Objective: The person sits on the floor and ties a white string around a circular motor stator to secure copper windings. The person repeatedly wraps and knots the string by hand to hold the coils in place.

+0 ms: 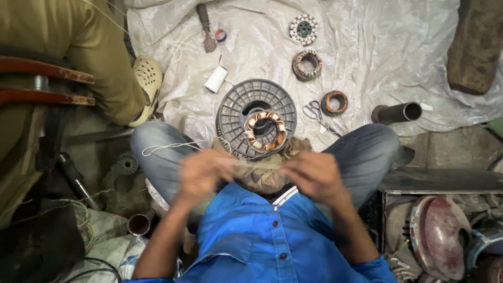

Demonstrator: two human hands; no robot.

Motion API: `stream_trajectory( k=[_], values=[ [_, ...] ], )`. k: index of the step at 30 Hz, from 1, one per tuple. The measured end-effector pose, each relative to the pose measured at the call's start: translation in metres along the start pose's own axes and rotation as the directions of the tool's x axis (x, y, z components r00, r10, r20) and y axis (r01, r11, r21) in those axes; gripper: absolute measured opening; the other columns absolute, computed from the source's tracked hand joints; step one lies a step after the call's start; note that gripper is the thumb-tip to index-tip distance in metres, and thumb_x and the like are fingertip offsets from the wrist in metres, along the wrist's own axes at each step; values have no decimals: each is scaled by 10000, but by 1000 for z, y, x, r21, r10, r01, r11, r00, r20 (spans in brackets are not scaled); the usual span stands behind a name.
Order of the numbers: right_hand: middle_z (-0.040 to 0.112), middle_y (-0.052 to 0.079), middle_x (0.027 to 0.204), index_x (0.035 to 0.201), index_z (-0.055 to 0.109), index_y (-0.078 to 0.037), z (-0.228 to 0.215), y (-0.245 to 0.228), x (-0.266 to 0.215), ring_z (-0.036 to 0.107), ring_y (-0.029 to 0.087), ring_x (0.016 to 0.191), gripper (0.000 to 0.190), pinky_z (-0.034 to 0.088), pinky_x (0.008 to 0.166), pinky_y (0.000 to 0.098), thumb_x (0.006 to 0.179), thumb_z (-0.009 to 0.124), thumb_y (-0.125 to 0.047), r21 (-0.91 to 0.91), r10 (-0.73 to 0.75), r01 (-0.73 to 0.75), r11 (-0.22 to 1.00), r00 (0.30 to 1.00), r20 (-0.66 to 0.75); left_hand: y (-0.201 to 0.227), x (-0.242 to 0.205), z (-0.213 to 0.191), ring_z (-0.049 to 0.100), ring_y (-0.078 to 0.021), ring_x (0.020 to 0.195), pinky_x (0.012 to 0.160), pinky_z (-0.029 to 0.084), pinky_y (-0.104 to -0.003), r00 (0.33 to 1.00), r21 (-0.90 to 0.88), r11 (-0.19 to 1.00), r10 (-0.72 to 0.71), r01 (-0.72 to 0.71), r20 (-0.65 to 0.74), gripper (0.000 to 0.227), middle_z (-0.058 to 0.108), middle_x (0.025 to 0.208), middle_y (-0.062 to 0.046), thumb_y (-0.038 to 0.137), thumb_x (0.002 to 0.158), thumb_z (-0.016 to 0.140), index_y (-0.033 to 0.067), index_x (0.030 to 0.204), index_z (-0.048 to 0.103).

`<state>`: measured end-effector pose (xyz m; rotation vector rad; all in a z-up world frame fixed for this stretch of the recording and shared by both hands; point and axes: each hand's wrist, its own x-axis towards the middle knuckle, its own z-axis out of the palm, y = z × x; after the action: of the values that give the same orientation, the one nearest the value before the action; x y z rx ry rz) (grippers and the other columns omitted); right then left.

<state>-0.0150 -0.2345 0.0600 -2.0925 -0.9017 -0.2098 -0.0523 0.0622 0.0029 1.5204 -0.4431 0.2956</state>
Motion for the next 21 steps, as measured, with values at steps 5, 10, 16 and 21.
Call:
stream_trajectory(
  k=[5,10,16,21],
  values=[
    [713,90,830,935,738,-21,-35,19,-19,679,191,700,88,508,627,301,881,802,-49,-36,260,-270,962,949,-181,22,27,-66,590,-187,1085,936,492,-336,625,414,838,117,355,-772,288,618,1107,-95,232,1148,610,-41,1237,632],
    [728,75,833,914,746,-40,-16,8,-9,707,189,702,118,532,614,296,836,824,-82,57,101,-99,993,994,-33,49,31,2,470,-276,1350,1078,495,-471,829,279,898,-148,341,-539,614,388,1334,-81,345,868,759,70,1329,462],
    [711,75,820,906,738,-31,6,-8,9,681,208,676,171,505,586,319,798,855,-95,150,-92,84,985,995,47,20,20,36,713,-252,952,1197,401,-584,921,379,894,86,-240,380,249,716,1014,-70,111,822,761,8,1047,732],
    [725,77,860,962,755,-38,-15,15,1,700,196,714,148,525,608,293,828,817,-55,68,90,-87,994,995,-43,8,17,-16,649,-217,634,696,573,-385,757,-36,986,-151,166,-636,355,644,722,-140,190,1158,564,-4,861,589]
  ],
)
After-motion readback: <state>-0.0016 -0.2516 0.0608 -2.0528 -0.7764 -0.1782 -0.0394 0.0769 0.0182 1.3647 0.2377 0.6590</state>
